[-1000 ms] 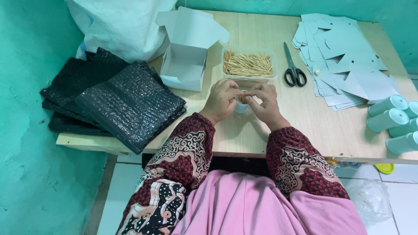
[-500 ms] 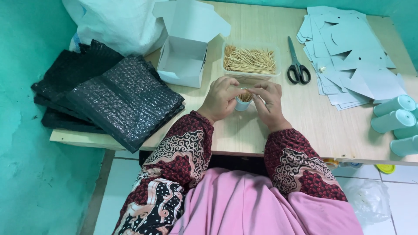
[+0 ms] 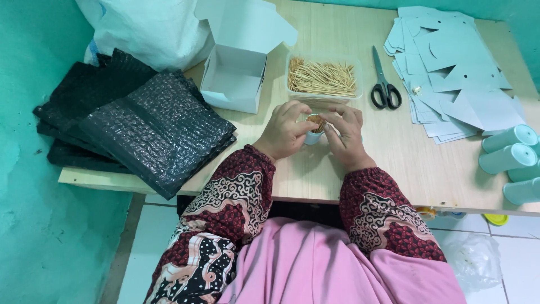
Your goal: The person places toothpicks from a clear container into a small light blue cylindrical holder by hand. The person continues to fill the holder until it is full.
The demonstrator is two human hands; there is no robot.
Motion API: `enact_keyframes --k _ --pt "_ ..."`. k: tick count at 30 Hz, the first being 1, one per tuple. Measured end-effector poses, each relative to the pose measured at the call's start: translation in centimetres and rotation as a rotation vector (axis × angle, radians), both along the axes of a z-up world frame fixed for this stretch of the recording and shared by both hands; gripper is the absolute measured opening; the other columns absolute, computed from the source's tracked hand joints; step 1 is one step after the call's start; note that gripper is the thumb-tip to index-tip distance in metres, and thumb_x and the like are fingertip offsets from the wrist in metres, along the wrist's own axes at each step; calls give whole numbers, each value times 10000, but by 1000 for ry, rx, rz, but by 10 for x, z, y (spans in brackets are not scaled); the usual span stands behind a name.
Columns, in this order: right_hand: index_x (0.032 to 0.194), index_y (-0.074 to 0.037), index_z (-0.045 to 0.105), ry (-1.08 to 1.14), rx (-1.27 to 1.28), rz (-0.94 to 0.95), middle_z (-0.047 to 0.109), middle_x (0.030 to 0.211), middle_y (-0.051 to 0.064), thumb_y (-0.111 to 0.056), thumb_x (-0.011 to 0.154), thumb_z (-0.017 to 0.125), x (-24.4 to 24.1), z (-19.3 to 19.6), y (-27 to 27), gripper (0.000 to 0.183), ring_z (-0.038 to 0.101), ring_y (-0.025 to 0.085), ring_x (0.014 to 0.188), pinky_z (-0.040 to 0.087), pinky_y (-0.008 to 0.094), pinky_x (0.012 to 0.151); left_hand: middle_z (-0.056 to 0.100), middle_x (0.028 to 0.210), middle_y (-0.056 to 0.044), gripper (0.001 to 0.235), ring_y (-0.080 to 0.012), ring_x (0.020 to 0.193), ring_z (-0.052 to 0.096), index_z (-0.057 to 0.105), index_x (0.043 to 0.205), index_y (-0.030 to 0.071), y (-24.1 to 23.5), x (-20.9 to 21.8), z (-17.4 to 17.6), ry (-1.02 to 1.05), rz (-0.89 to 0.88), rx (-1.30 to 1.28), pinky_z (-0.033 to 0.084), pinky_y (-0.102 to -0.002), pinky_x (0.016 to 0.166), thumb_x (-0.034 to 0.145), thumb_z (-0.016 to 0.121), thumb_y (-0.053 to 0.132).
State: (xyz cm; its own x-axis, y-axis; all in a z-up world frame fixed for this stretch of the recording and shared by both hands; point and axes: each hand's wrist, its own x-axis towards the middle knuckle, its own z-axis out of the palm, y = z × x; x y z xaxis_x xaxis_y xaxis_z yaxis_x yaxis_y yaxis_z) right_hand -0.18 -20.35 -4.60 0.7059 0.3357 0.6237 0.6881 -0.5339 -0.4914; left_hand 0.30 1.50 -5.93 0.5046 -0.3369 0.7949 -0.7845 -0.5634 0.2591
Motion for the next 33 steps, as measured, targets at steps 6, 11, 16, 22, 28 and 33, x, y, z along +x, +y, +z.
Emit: enact_keyframes --k 6,11,16,22,28,33 --pt "1247 -239 747 -23 -7 -2 608 1223 83 -239 1025 587 -1 2 2 274 505 313 1200 315 472 1105 549 1152 13 304 -264 1207 555 738 961 256 -2 -3 2 31 16 -27 453 -405 957 812 572 50" --pt "1264 -218 727 -64 38 -17 608 1206 80 -238 1042 594 2 18 -1 260 516 302 1167 336 454 1078 555 1146 5 380 -296 1202 579 736 1044 254 -2 0 19 81 -23 -134 468 -430 955 799 549 32" --pt "1157 -151 757 -210 36 -24 599 975 28 -45 984 676 54 38 -8 218 564 227 947 389 362 950 581 1020 -6 354 -281 1065 652 736 1070 197 -15 38 46 154 -61 -195 493 -418 955 861 517 12" --pt "999 -200 792 -16 -389 -321 590 962 40 -166 833 757 151 10 -15 174 563 315 997 426 459 833 639 899 -36 239 -276 939 708 774 1001 161 -48 127 41 424 23 -106 554 -398 844 889 590 58" --pt "937 -168 800 33 -329 -334 556 932 45 -59 780 722 144 17 -9 206 542 299 993 440 399 840 664 929 -112 243 -358 978 693 778 960 156 -39 129 44 580 62 -99 567 -468 900 904 553 83" --pt "905 -128 803 -11 -355 -302 548 899 48 -64 777 728 137 22 -3 161 538 280 963 435 365 795 659 936 -48 301 -284 1013 692 771 943 220 -39 142 25 635 66 -209 556 -415 926 913 500 91"
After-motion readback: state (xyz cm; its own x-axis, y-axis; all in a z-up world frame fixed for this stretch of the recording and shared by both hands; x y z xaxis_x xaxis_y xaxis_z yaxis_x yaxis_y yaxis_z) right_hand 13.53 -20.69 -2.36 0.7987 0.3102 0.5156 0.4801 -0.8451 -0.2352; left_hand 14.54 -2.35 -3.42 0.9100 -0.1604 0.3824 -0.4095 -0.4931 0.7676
